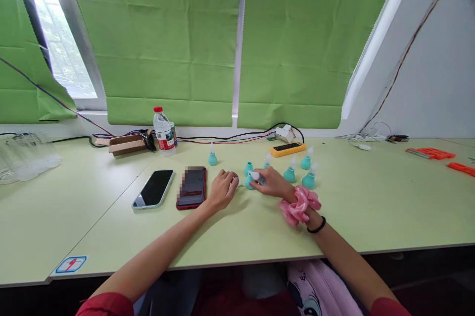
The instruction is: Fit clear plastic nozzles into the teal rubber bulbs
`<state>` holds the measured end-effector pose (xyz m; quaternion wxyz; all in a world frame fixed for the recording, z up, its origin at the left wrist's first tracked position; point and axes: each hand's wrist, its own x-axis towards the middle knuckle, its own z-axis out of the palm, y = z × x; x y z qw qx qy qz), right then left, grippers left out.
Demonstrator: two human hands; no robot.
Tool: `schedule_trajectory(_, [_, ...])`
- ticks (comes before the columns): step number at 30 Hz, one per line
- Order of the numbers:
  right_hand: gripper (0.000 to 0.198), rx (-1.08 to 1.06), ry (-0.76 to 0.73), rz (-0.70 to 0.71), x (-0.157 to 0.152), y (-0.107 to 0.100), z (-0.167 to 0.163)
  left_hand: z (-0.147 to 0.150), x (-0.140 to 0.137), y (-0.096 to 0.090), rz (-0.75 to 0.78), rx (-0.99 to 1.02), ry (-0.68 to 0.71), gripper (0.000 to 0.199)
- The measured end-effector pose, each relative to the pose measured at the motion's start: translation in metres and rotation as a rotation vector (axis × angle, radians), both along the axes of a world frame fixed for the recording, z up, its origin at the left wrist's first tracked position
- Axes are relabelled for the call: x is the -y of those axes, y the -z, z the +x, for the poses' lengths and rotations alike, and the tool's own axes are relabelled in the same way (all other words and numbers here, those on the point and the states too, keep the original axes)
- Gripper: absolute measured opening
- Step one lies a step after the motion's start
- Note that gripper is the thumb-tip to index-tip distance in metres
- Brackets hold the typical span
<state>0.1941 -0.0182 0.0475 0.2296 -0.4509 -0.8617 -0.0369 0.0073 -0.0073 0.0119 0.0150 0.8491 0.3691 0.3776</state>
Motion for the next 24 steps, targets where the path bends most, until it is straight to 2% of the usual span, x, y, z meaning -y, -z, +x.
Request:
schedule_trajectory(4, [0.011,0.015,-0.134,-0.085,0.008,0.016,-0.024,0.0,0.008,0.0,0.045,0.047,0.161,0.038])
schedule_trajectory(6, [0.011,0.015,-0.145,-0.116,0.009,0.025,-0.031,0.002,0.009,0.001,0.015,0.065,0.17,0.04])
schedule_trajectory(8, [0.013,0.014,-0.111,-0.137,0.007,0.032,-0.035,0.005,0.006,0.003,-0.098,0.086,0.145,0.041])
schedule_trajectory(10, [0.015,-0.004,-0.052,-0.145,0.005,0.037,-0.036,0.008,0.001,0.005,-0.271,0.132,0.147,0.045])
schedule_trajectory(13, [0.017,-0.08,0.044,-0.12,0.003,0.039,-0.037,0.009,-0.007,0.008,-0.498,0.268,0.182,0.049])
schedule_trajectory(18, [0.024,-0.072,0.187,-0.03,0.004,0.036,-0.039,0.011,-0.013,0.014,-0.679,0.469,0.196,0.052])
schedule_trajectory(22, [0.027,-0.116,0.175,0.011,0.005,0.037,-0.038,0.011,-0.017,0.013,-0.876,0.602,0.256,0.05])
schedule_trajectory(24, [0.029,-0.134,0.155,0.016,0.005,0.038,-0.037,0.009,-0.019,0.008,-0.928,0.671,0.243,0.05])
